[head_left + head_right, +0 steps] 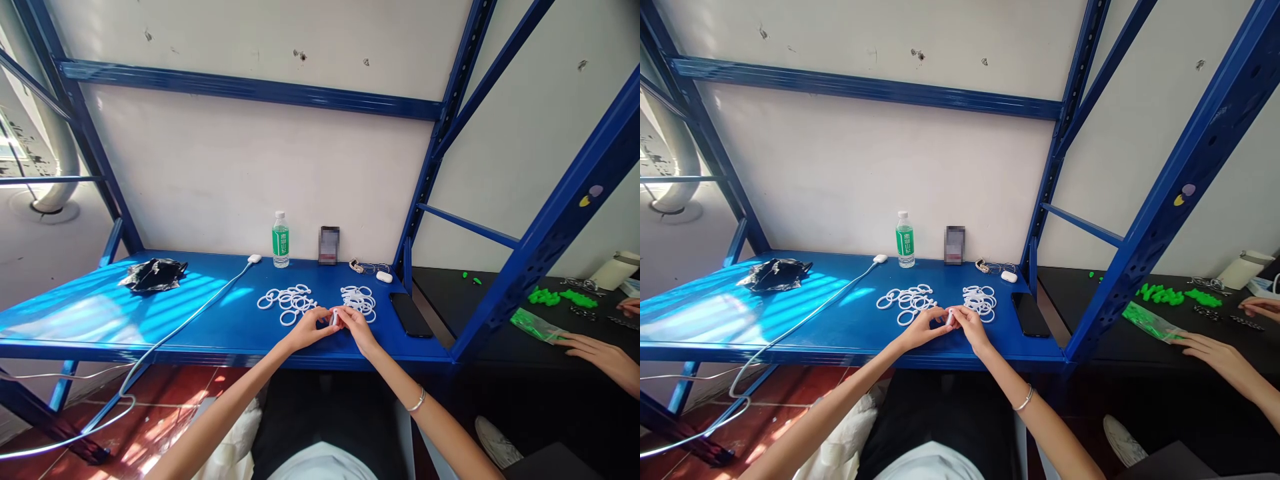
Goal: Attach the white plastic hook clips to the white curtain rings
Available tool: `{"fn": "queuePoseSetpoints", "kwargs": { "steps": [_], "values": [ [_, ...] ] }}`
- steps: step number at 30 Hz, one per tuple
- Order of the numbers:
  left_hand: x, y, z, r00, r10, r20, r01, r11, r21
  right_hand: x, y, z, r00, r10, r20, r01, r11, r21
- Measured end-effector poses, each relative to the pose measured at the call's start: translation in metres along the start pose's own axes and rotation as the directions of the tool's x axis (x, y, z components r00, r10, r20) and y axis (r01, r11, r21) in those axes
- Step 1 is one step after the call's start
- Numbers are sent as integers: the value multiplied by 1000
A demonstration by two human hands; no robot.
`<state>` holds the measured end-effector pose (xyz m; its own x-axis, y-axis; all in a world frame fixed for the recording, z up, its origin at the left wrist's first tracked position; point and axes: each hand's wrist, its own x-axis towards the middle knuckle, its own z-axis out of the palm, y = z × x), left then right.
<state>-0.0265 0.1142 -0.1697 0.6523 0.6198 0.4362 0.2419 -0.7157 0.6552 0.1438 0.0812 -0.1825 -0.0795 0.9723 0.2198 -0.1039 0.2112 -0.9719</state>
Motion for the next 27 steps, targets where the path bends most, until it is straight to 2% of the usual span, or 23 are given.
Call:
{"fn": "queuePoseSetpoints", "kwargs": {
  "steps": [8,27],
  "values": [
    [0,2,-1,1000,10,17,-10,999,-33,0,-3,-1,1000,-3,-10,4,1000,27],
    [-1,4,-3,999,13,40,-14,1000,14,1,1,-7,1000,10,-15,-9,998,55]
  ]
}}
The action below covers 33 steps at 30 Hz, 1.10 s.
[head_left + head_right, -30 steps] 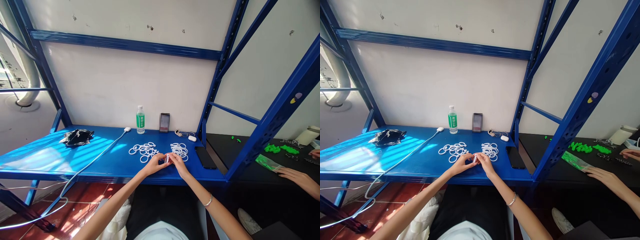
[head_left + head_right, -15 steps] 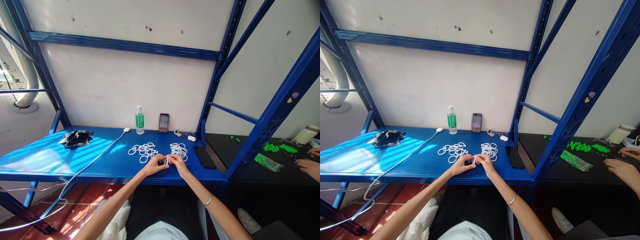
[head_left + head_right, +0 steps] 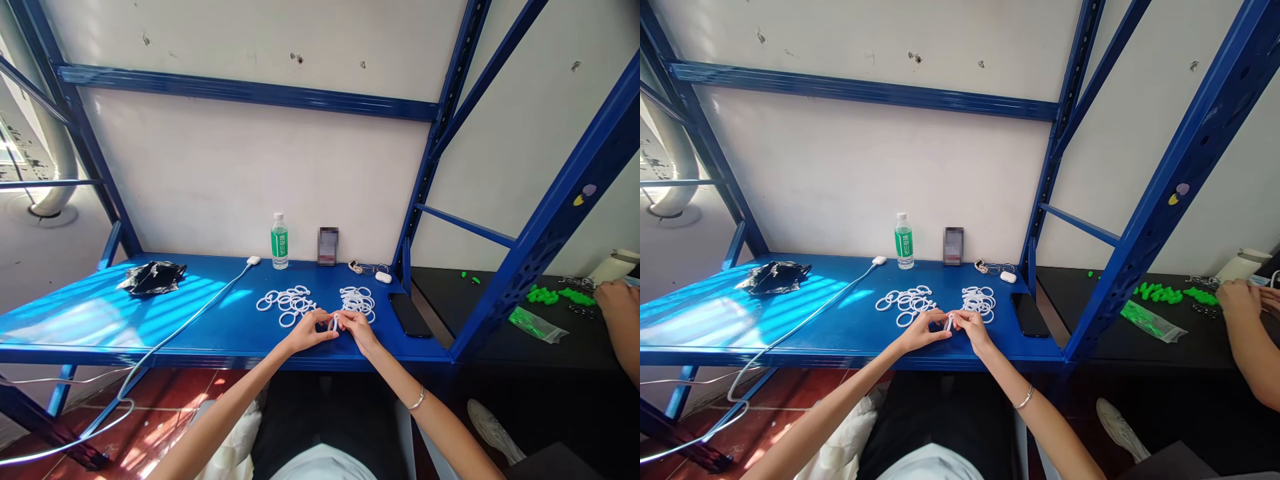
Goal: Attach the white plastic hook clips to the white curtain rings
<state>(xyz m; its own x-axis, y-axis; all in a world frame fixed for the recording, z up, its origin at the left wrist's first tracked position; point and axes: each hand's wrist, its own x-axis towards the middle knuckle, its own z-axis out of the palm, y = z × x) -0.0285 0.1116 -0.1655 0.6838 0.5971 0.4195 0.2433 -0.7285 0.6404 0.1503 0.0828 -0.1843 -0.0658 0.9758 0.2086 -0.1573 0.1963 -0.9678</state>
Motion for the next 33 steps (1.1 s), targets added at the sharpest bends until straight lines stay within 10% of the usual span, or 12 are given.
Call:
{"fn": "queuePoseSetpoints", "kwargs": {
  "steps": [19,24,28,33],
  "values": [
    [0,-10,4,992,-22,-124,41,987,155,0,1,3,996,-92,21,94,973,-210],
    [0,-33,7,960,14,-278,94,924,370,0,-13,-14,905,-425,-7,269,585,-765],
    [0,-47,8,932,-14,-363,209,839,502,2,-18,-34,858,-514,12,134,200,-971],
    [-2,-53,10,910,-38,-412,295,759,580,4,-13,-40,880,-473,46,98,86,-991]
  ]
}}
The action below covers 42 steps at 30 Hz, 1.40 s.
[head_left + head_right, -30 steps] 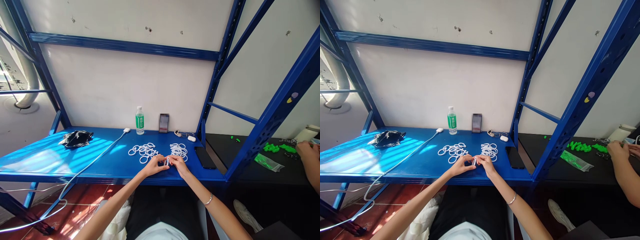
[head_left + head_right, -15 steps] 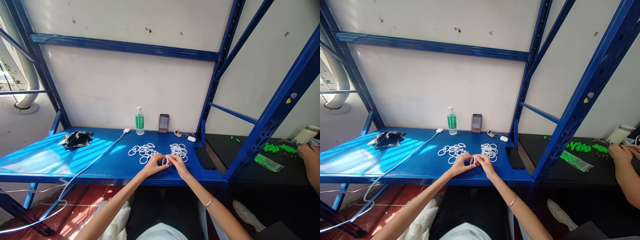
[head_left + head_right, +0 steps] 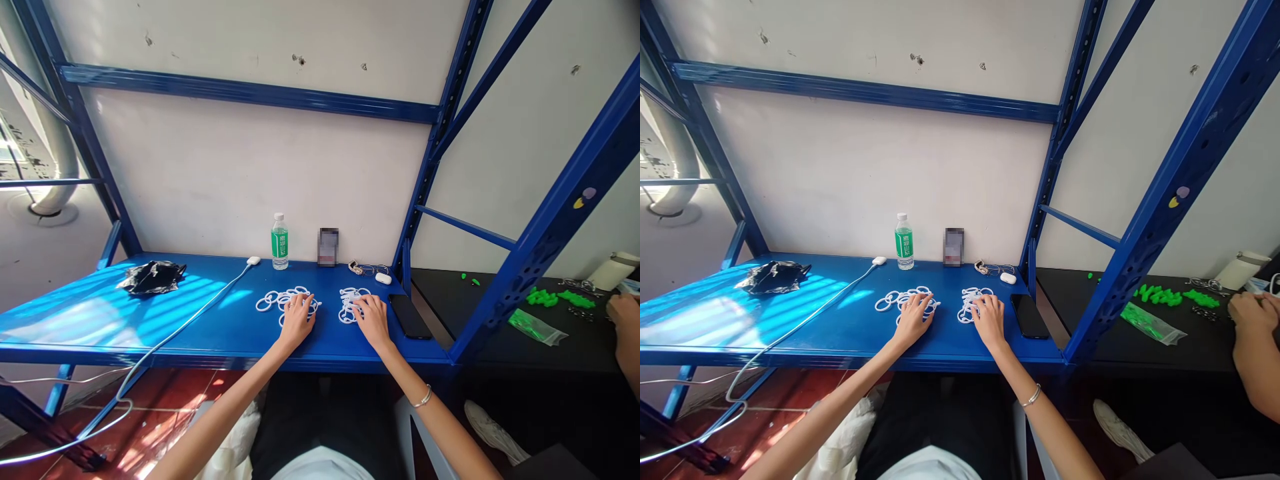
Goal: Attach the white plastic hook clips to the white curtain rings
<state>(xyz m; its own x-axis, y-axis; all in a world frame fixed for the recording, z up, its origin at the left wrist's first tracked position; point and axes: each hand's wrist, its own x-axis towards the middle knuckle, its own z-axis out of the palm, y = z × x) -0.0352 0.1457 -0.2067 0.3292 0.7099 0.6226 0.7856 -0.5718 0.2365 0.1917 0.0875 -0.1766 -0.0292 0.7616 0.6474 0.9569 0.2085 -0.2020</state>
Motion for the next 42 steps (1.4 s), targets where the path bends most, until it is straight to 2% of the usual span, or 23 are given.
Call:
{"fn": "queuePoseSetpoints", "kwargs": {
  "steps": [5,11,14,16,18,19,22,24,25,28,33,38,42],
  "values": [
    [-1,-1,3,998,-57,-16,57,998,27,0,-3,-1,1000,-7,-31,8,1000,30],
    [1,4,-3,999,-31,-30,30,999,-39,1,-5,-6,994,12,-112,-1,996,92],
    [2,7,-7,1000,11,-28,-14,995,-103,2,-8,-9,987,55,-152,-26,983,184],
    [2,10,-10,999,42,-14,-44,984,-172,3,-10,-12,983,95,-157,-43,951,307],
    [2,13,-13,997,77,16,-71,966,-249,4,-13,-13,983,145,-111,-75,873,482],
    [2,15,-15,994,99,34,-85,954,-287,5,-14,-13,984,172,-56,-108,807,581],
    [2,19,-20,981,174,82,-131,918,-373,5,-21,-9,953,225,206,-294,504,812],
    [1,22,-22,971,214,105,-154,899,-411,3,-28,-5,912,205,355,-404,309,861],
    [1,23,-23,966,230,115,-161,891,-425,2,-31,-3,897,183,402,-438,241,866],
    [1,24,-26,955,265,133,-177,869,-462,-3,-42,2,876,115,468,-481,141,865],
    [1,25,-28,948,288,134,-179,833,-523,-5,-46,5,867,91,490,-498,113,860],
    [2,24,-27,972,201,119,-98,812,-575,-5,-38,8,874,150,462,-482,145,864],
    [4,26,-30,966,214,143,-78,773,-630,-5,-33,11,892,165,421,-447,181,876]
  ]
}}
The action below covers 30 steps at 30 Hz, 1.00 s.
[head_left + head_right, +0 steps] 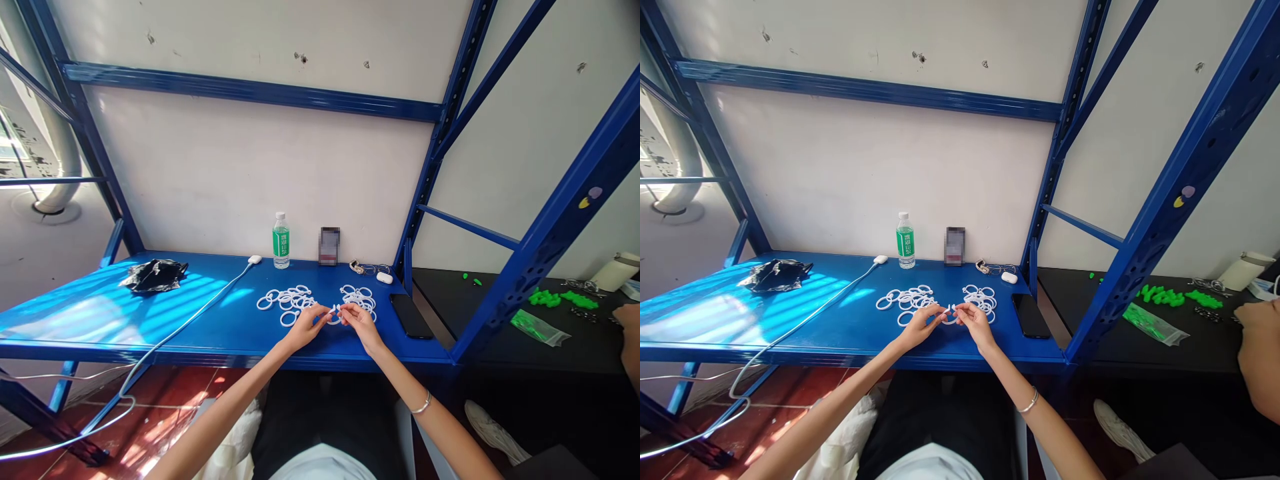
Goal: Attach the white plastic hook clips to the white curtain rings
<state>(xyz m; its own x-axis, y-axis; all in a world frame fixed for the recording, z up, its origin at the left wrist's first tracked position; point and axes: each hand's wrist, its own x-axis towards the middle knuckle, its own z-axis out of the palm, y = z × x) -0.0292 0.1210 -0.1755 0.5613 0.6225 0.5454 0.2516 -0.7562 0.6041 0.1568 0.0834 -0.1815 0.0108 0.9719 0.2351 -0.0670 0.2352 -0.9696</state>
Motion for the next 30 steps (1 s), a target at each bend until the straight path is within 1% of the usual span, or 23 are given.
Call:
{"fn": "queuePoseSetpoints", "kwargs": {
  "steps": [7,11,14,18,20,23,27,30],
  "values": [
    [1,4,0,998,54,22,-54,999,-7,-2,3,5,994,-112,12,113,985,-128],
    [0,3,1,996,74,39,-74,997,0,-5,2,9,990,-137,29,140,980,-144],
    [0,4,1,998,45,34,-44,999,-8,-6,2,10,989,-146,24,148,981,-127],
    [0,7,-1,999,-37,17,38,998,-51,-6,0,12,986,-166,-8,164,982,-89],
    [0,8,-2,998,-56,36,59,995,-80,-6,-2,13,987,-159,-15,157,984,-89],
    [1,10,-2,993,-56,103,71,987,-143,-8,-6,14,992,-126,7,126,990,-63],
    [1,12,-2,980,-99,172,138,963,-233,-9,-4,15,997,-59,43,58,998,17],
    [2,14,-3,969,-96,227,165,938,-306,-9,-1,15,998,-7,63,2,996,84]
  ]
}}
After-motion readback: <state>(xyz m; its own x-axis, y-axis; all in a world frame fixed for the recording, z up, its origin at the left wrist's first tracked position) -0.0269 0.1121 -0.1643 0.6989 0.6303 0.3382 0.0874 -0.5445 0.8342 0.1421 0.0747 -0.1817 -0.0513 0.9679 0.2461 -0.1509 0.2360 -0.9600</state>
